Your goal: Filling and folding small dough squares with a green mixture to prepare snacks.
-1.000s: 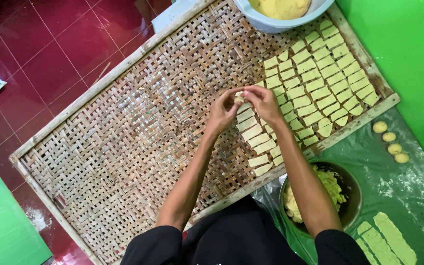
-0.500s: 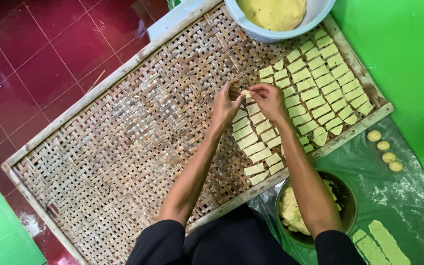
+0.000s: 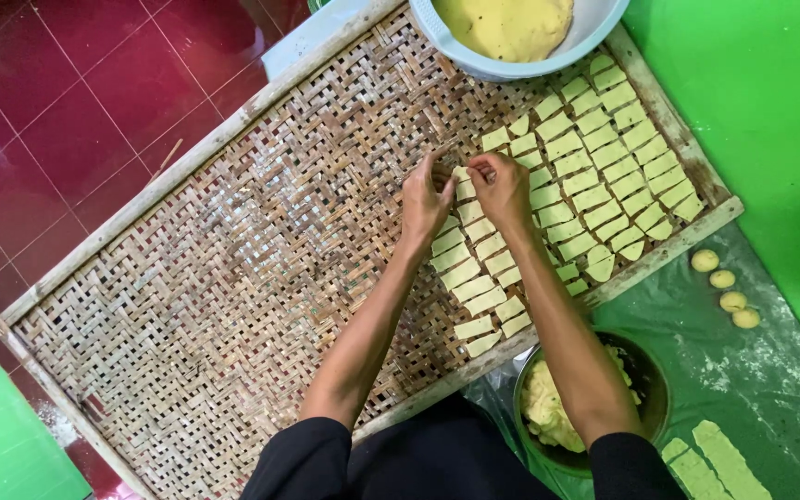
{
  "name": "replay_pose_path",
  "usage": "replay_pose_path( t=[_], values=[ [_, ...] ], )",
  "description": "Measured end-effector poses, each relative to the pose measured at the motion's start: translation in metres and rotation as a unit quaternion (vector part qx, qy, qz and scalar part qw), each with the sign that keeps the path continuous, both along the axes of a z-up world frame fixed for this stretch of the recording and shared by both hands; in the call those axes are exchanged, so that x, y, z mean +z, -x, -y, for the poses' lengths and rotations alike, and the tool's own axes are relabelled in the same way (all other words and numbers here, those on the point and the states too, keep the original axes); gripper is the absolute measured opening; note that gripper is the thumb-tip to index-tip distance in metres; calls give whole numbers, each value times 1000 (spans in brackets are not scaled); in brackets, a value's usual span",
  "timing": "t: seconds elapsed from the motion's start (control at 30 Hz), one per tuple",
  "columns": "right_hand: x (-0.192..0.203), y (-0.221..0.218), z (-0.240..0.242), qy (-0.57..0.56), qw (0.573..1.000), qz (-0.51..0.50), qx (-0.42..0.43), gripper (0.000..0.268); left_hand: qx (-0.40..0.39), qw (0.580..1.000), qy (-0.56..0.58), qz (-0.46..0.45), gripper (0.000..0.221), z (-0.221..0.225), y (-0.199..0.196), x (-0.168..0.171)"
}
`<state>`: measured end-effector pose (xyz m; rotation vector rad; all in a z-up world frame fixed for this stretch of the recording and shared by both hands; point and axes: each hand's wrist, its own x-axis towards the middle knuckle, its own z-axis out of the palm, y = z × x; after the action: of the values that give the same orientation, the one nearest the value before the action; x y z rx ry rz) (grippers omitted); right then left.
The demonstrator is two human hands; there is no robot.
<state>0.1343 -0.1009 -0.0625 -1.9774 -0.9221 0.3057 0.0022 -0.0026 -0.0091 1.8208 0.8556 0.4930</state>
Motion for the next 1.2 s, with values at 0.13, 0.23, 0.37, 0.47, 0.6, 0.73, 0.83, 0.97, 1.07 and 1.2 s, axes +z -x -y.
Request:
replay_pose_path(
  t=[0.13, 0.23, 0.37, 0.47, 0.6, 0.73, 0.83, 0.97, 1.07, 1.2],
  values=[
    [1, 5, -1, -26, 999, 26, 1, 12, 13, 999, -30, -11, 50, 2, -4, -14],
    [5, 5, -4, -36, 997, 69, -2, 14, 25, 1000, -19, 3, 49, 3, -6, -22],
    [5, 8, -2, -28, 995, 90, -21, 11, 67, 998, 9, 14, 46, 6, -3, -21],
    [38, 18, 8, -49, 995, 75, -40, 8, 83, 996, 26, 29, 44, 13, 15, -18],
    [86, 45, 54, -92, 993, -31, -70, 6, 67, 996, -25, 45, 17, 56, 62, 28],
    [107, 82, 131, -93, 983, -106, -116, 7, 56, 996, 66, 24, 15, 107, 107, 10],
    [120, 117, 194, -105, 973, -134, -155, 9, 17, 992, 126, 24, 15, 149, 127, 36],
    [127, 163, 277, -118, 946, -179, -241, 11, -53, 988, 146, 14, 17, 209, 134, 57],
    [103, 192, 343, -131, 922, -192, -311, 12, -116, 980, 157, 25, 19, 258, 137, 64],
    [104, 223, 411, -128, 889, -195, -393, 15, -204, 966, 159, 25, 21, 317, 144, 85]
  ],
)
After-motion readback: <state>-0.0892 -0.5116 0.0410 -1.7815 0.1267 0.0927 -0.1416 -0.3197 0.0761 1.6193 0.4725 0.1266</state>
